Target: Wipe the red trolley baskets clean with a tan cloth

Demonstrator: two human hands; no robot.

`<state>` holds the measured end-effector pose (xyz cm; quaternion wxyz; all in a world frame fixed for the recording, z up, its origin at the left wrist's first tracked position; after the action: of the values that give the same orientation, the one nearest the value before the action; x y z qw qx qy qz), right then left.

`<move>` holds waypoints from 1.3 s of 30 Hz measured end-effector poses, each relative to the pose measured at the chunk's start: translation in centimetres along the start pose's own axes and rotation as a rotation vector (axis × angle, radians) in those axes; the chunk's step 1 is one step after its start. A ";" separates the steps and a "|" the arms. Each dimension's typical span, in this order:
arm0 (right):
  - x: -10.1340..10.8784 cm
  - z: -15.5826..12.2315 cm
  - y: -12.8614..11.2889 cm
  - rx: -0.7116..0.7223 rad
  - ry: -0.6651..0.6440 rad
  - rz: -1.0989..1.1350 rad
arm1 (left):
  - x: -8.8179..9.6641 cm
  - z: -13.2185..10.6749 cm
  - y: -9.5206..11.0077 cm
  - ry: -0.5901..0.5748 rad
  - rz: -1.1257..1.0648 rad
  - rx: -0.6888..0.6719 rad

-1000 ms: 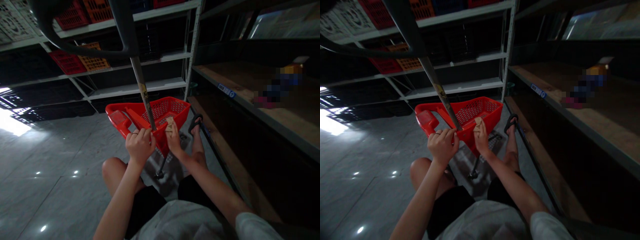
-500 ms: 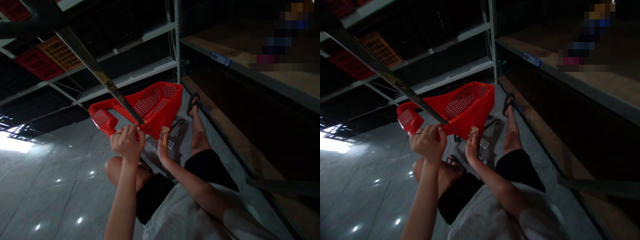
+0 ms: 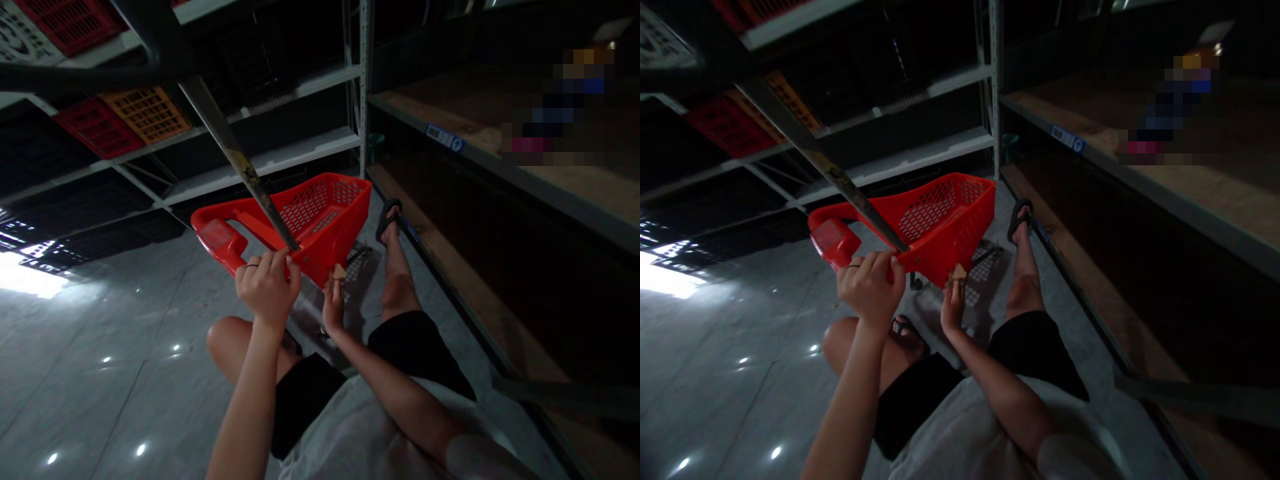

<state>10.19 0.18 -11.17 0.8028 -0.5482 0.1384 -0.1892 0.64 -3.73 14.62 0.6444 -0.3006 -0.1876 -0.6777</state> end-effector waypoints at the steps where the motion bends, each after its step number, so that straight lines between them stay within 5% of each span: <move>1: 0.3 0.8 0.0 -0.025 0.041 0.035 | 0.1 0.0 0.1 0.014 0.012 -0.008; 3: 0.4 3.6 -2.2 -0.035 0.089 0.124 | 0.3 0.1 0.4 0.035 0.031 -0.025; 7: 0.3 8.4 -10.3 0.077 -0.004 0.225 | 0.2 0.2 0.8 0.014 0.028 -0.025; 14: 2.9 5.9 -16.3 0.140 -0.162 0.246 | 0.3 0.1 1.3 -0.144 -0.159 -0.022; 17: 2.9 7.3 -18.6 0.234 -0.203 0.262 | 1.3 0.2 0.0 -0.158 -0.393 -0.005; 21: 1.4 11.0 -21.1 0.382 -0.260 0.177 | 1.5 0.9 -3.2 -0.060 -0.462 0.054; 26: -2.3 14.0 -24.1 0.397 -0.333 0.275 | -1.4 1.4 -4.1 -0.071 -0.413 0.079; 33: -4.8 20.7 -35.9 0.542 -0.281 0.410 | -2.2 1.4 -3.9 0.082 -0.371 0.210; 36: -4.6 21.4 -35.3 0.441 -0.369 0.440 | -2.7 1.7 -3.1 0.092 -0.304 0.208; 39: -3.2 19.6 -28.9 0.280 -0.386 0.389 | -3.4 2.1 -1.4 0.057 -0.242 0.228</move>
<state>11.35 8.42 22.87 0.9032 -0.4212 0.0584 0.0586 -0.43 0.38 14.15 0.5931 -0.1813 -0.2797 -0.7328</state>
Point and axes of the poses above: each hand's wrist, its own z-axis towards the middle knuckle, its own x-axis out of the back of the hand, y = z × x, the point moved 7 cm from there along z, towards the middle knuckle, and after that the axes turned 3 degrees about z, right-handed, at the moved point
